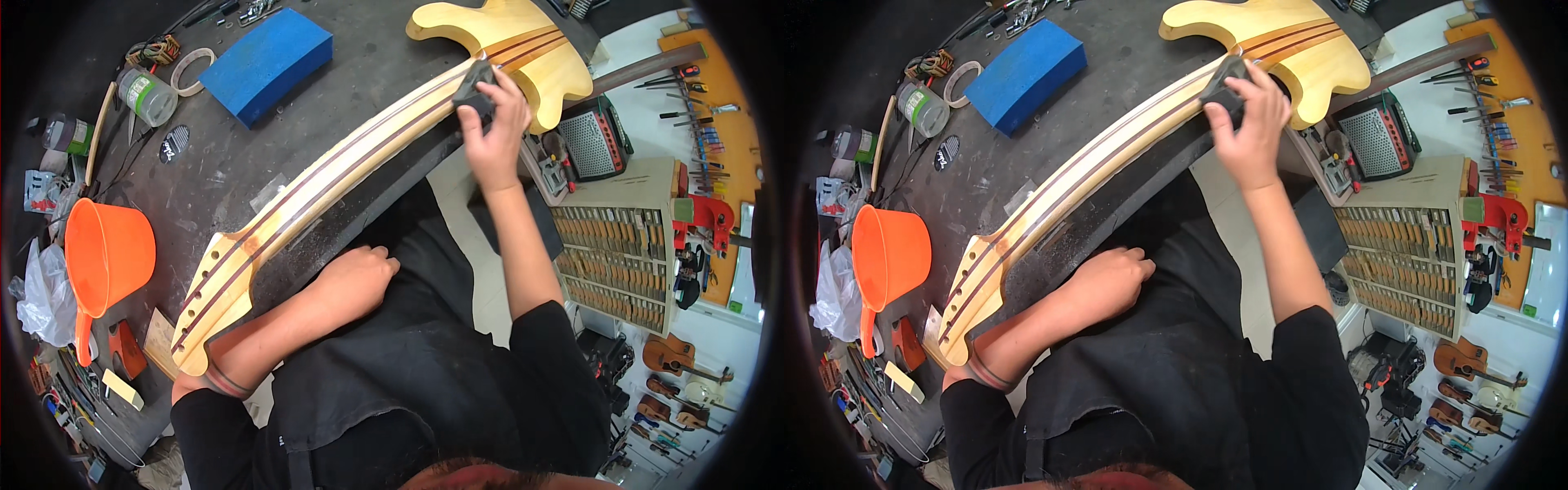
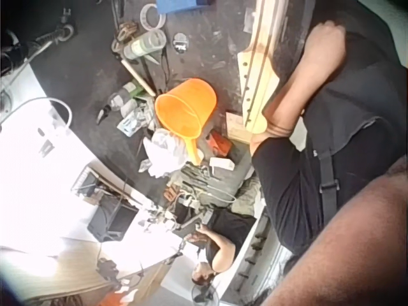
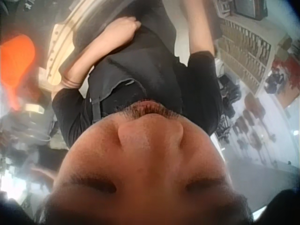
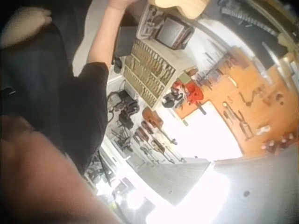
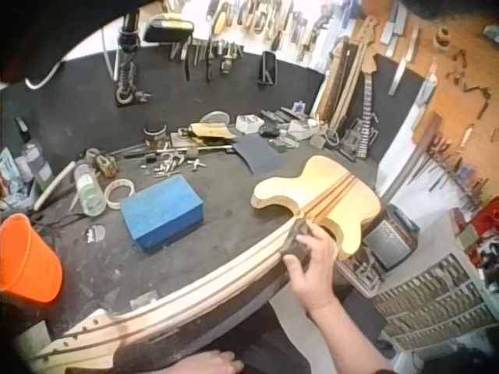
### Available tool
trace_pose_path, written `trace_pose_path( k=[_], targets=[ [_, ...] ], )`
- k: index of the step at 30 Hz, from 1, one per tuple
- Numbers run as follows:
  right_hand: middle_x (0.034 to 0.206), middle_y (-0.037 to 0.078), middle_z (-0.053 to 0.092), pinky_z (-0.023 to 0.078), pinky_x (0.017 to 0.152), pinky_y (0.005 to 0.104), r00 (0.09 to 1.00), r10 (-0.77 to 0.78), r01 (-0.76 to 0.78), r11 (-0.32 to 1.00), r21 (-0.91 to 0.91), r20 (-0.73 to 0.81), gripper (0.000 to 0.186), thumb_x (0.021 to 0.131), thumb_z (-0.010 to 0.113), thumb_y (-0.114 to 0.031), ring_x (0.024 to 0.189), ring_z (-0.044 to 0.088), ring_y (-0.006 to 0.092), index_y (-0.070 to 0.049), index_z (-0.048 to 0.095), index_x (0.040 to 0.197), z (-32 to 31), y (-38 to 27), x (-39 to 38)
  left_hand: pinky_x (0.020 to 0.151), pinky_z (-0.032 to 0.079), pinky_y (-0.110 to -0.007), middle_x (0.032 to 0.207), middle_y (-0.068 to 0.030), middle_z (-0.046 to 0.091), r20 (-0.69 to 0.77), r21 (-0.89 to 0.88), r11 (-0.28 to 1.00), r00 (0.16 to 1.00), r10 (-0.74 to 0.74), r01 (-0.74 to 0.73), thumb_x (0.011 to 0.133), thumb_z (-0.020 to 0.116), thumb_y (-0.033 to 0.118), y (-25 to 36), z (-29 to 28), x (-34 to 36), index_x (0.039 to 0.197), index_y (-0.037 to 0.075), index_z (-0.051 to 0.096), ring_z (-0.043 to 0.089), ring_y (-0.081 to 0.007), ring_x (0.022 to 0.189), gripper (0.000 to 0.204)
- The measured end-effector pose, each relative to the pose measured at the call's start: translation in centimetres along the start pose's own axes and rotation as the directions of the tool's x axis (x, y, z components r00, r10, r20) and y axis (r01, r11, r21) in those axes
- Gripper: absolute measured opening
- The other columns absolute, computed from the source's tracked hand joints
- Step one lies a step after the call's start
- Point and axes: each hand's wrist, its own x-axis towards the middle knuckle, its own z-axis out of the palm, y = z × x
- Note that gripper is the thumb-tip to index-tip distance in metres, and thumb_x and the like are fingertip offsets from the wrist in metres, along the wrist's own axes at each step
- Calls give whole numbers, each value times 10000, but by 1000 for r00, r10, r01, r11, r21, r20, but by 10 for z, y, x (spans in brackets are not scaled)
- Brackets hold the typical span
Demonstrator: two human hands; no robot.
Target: The person sands the back of a guitar neck and the headstock using a sanding block, then wipes the dust away with a white cloth.
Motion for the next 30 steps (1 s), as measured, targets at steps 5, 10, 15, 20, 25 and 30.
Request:
trace_pose_path(
  k=[5,10,15,20,25,30],
  targets=[
    [1560,151,670,420,1143,542,917,-347,285,914,288,195,571,858,911,-424,1412,622,374,-219,692,1344,2,-110,-13,937,625,-517,1026,-216,741,-23,4,999,999,-41,42,890,684,13,-3,1,-3,1015,-12,768,753,-424,995,153],
    [1517,185,662,388,1175,555,999,45,-44,998,38,-21,487,892,907,-335,1383,615,389,-129,715,1290,16,-20,2,946,621,-518,1039,-218,746,1,-14,999,999,-33,33,886,675,2,0,-4,3,1035,-10,774,757,-418,1013,179],
    [1388,127,680,401,1127,560,952,-198,131,952,276,232,477,835,936,-450,1376,596,371,-230,754,1217,2,-150,-3,959,619,-516,1043,-221,748,-319,-12,1000,947,-31,29,870,676,-11,-8,24,-6,1071,-23,787,754,-420,1018,230],
    [1168,129,615,421,1051,541,983,183,-184,981,-64,-23,366,923,877,-332,1162,569,373,-117,709,1167,17,-70,15,1011,616,-499,1124,-233,772,70,16,996,993,-94,93,876,693,-7,2,-6,-2,1100,-29,796,769,-403,1135,248],
    [1228,150,619,407,1044,536,967,-96,51,980,190,235,410,892,872,-437,1196,561,367,-162,725,1157,11,-216,7,921,664,-481,1088,-244,810,-681,272,957,684,263,-97,924,684,81,-6,11,-1,1080,-12,841,822,-385,999,240],
    [1140,145,601,421,1017,537,975,197,-184,975,-127,100,417,913,898,-390,1148,557,373,-90,688,1114,15,-139,24,930,658,-481,1073,-225,805,39,115,992,998,-47,42,922,709,106,2,7,-8,1062,-2,845,815,-387,999,223]
  ],
)
